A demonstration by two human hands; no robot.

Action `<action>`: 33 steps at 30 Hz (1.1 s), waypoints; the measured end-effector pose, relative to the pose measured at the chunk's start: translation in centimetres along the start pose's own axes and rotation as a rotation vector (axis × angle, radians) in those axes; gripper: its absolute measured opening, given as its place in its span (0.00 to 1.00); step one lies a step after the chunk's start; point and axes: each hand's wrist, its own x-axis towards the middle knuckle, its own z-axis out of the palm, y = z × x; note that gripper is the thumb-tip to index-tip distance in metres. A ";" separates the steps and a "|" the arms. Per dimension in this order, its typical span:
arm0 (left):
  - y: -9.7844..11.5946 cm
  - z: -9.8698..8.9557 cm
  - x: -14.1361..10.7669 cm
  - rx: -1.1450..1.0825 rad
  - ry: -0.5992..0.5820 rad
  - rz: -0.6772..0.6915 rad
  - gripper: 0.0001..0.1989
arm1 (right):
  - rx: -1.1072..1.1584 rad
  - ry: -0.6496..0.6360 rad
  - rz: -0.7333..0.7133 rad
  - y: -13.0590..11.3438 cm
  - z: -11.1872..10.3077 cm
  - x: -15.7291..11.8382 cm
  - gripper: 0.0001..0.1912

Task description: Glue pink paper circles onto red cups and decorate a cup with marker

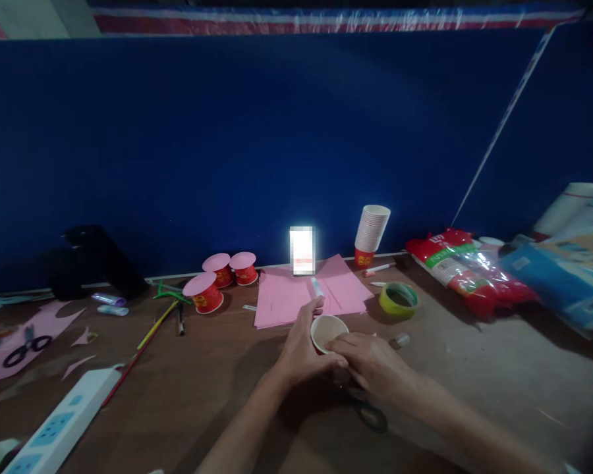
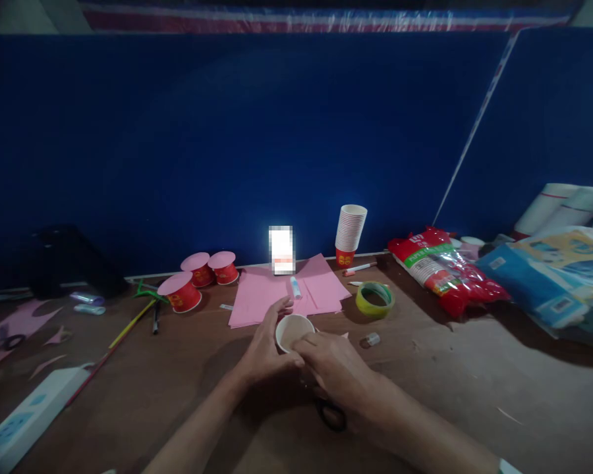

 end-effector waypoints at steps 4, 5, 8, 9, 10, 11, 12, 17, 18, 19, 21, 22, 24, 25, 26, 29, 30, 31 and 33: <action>-0.4 0.1 -1.3 -0.068 0.018 -0.092 0.52 | 0.122 0.133 -0.048 0.6 0.7 0.0 0.21; -0.5 0.2 -1.6 -0.089 0.039 -0.109 0.51 | 0.134 0.191 -0.047 0.9 0.9 -0.2 0.22; -0.7 0.6 -2.0 -0.092 0.117 -0.151 0.48 | 0.098 0.323 0.020 1.3 1.4 -1.4 0.17; -0.8 0.7 -2.1 -0.064 0.151 -0.151 0.47 | 0.081 0.338 0.061 1.2 1.6 -1.9 0.14; -0.8 0.7 -2.2 -0.031 0.188 -0.141 0.46 | 0.070 0.333 0.101 1.1 1.9 -2.5 0.11; -0.9 0.6 -2.2 0.001 0.219 -0.123 0.45 | 0.063 0.307 0.125 1.0 2.1 -3.1 0.09; -1.0 0.5 -2.3 0.027 0.243 -0.101 0.43 | 0.059 0.253 0.129 0.8 2.4 -3.6 0.09; -1.3 -0.4 -2.7 0.110 0.241 0.014 0.35 | -0.079 0.007 0.035 0.3 3.9 -4.8 0.16; -1.2 -0.5 -2.7 0.126 0.241 0.027 0.34 | -0.110 -0.006 0.032 0.3 4.0 -4.8 0.15; -1.1 -0.6 -2.8 0.137 0.241 0.033 0.34 | -0.133 -0.015 0.033 0.3 4.1 -4.8 0.14; -0.8 -0.6 -2.9 0.145 0.241 0.034 0.34 | -0.157 -0.034 0.036 0.4 3.8 -4.6 0.12; -0.7 -0.5 -2.9 0.147 0.243 0.033 0.34 | -0.165 -0.038 0.039 0.5 3.6 -4.6 0.12; -0.4 -0.4 -3.0 0.148 0.267 0.039 0.32 | -0.189 -0.037 0.054 0.9 3.1 -4.6 0.11; -0.3 -0.3 -3.0 0.143 0.284 0.041 0.32 | -0.209 -0.031 0.070 1.2 2.9 -4.6 0.11; -0.3 -0.3 -3.0 0.131 0.304 0.037 0.32 | -0.235 -0.024 0.092 1.7 2.8 -4.7 0.11; -0.4 -0.3 -3.0 0.051 0.349 -0.030 0.34 | -0.334 0.005 0.171 3.3 2.5 -4.8 0.12; -0.5 -0.4 -2.9 0.018 0.355 -0.065 0.35 | -0.365 0.017 0.195 3.9 2.4 -4.8 0.12; -0.6 -0.5 -2.9 -0.010 0.362 -0.098 0.35 | -0.392 0.026 0.216 4.4 2.3 -4.8 0.13; -0.6 -0.6 -2.8 -0.053 0.382 -0.157 0.34 | -0.415 0.029 0.258 5.3 2.0 -4.6 0.13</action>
